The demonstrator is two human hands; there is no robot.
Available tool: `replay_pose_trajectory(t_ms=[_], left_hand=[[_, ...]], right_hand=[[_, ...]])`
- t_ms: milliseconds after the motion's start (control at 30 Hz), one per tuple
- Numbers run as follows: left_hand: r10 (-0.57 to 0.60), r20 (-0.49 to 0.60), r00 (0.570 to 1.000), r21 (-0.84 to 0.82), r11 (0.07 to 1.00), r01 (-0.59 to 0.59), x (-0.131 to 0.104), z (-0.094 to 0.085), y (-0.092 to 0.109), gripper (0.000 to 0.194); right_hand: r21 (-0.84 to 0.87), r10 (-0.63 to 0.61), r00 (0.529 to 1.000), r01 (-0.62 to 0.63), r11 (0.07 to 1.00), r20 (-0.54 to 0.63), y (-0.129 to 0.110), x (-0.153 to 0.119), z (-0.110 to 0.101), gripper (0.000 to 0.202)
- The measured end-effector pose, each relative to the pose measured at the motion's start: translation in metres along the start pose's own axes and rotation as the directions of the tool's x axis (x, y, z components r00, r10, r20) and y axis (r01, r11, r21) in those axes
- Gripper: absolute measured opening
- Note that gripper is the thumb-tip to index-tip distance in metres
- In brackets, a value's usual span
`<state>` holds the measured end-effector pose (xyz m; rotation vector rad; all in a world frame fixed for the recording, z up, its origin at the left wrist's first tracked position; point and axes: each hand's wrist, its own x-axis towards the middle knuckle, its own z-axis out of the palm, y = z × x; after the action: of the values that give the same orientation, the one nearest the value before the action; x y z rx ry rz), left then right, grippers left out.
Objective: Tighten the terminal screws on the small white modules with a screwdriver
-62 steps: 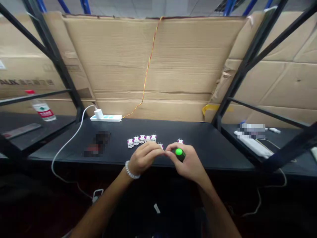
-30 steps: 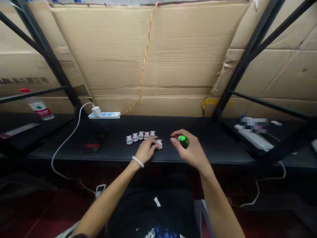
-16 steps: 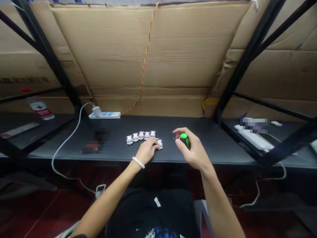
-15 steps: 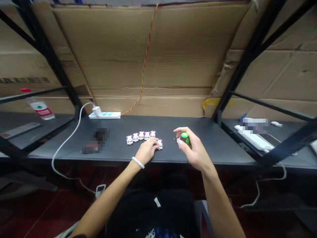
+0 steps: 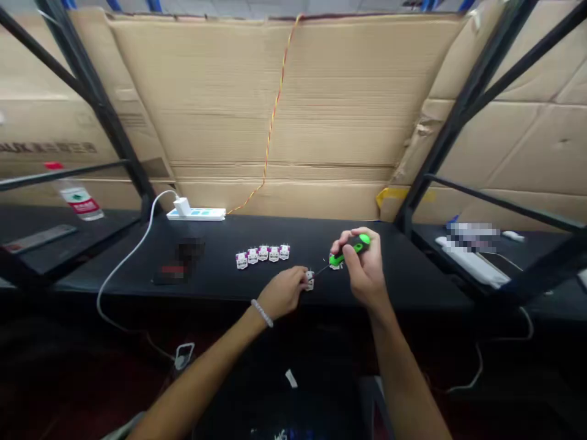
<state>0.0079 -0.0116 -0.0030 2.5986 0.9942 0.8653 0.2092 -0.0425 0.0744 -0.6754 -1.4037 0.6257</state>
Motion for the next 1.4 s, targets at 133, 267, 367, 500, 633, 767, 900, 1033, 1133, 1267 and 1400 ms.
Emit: replay_pose_trajectory(t_ms=[133,267,367,500,633,767,900,1033,1133,1267,1400], left_hand=[[0.01,0.005,1.0,0.059,0.998,-0.01,-0.002,0.004,0.002,0.013],[0.008,0.02,1.0,0.076,0.997,-0.01,-0.002,0.005,0.001,0.013],[0.013,0.014,1.0,0.067,0.998,-0.014,-0.002,0.005,0.002,0.012],[0.019,0.028,0.999,0.08,0.997,-0.022,-0.003,0.004,0.003,0.013],[0.008,0.025,1.0,0.09,0.996,-0.01,-0.003,0.004,0.004,0.014],[0.004,0.025,1.0,0.072,0.997,-0.006,-0.003,0.004,0.004,0.014],[0.001,0.022,1.0,0.075,0.997,-0.003,-0.003,0.005,0.004,0.013],[-0.002,0.023,1.0,0.07,0.998,0.0,-0.002,0.006,0.002,0.013],[-0.01,0.016,1.0,0.057,0.998,0.009,-0.002,0.006,0.002,0.013],[-0.014,0.015,1.0,0.043,0.999,0.013,-0.002,0.005,0.003,0.014],[-0.018,0.021,1.0,0.046,0.999,0.017,-0.002,0.006,0.002,0.017]], right_hand=[[0.016,-0.019,0.999,0.019,1.0,0.032,0.004,-0.002,0.003,0.022],[0.019,-0.02,0.998,0.019,1.0,0.051,0.008,-0.002,0.007,0.021],[0.001,-0.017,0.998,0.017,1.0,0.063,0.01,-0.002,0.01,0.022],[0.031,-0.021,0.998,0.019,0.999,0.066,0.01,-0.003,0.01,0.021],[0.061,-0.041,0.998,0.037,0.997,0.055,0.011,-0.004,0.009,0.021],[0.073,-0.043,0.997,0.039,0.997,0.061,0.012,-0.004,0.01,0.021],[0.06,-0.067,0.995,0.063,0.996,0.067,0.012,-0.003,0.011,0.022],[-0.031,-0.102,0.993,0.104,0.994,0.057,0.012,-0.003,0.011,0.03],[-0.122,-0.153,0.988,0.153,0.981,0.01,0.013,-0.004,0.012,0.037],[-0.15,-0.187,0.981,0.176,0.973,-0.056,0.016,-0.005,0.016,0.045],[-0.096,-0.151,0.983,0.142,0.985,-0.1,0.02,-0.003,0.017,0.049]])
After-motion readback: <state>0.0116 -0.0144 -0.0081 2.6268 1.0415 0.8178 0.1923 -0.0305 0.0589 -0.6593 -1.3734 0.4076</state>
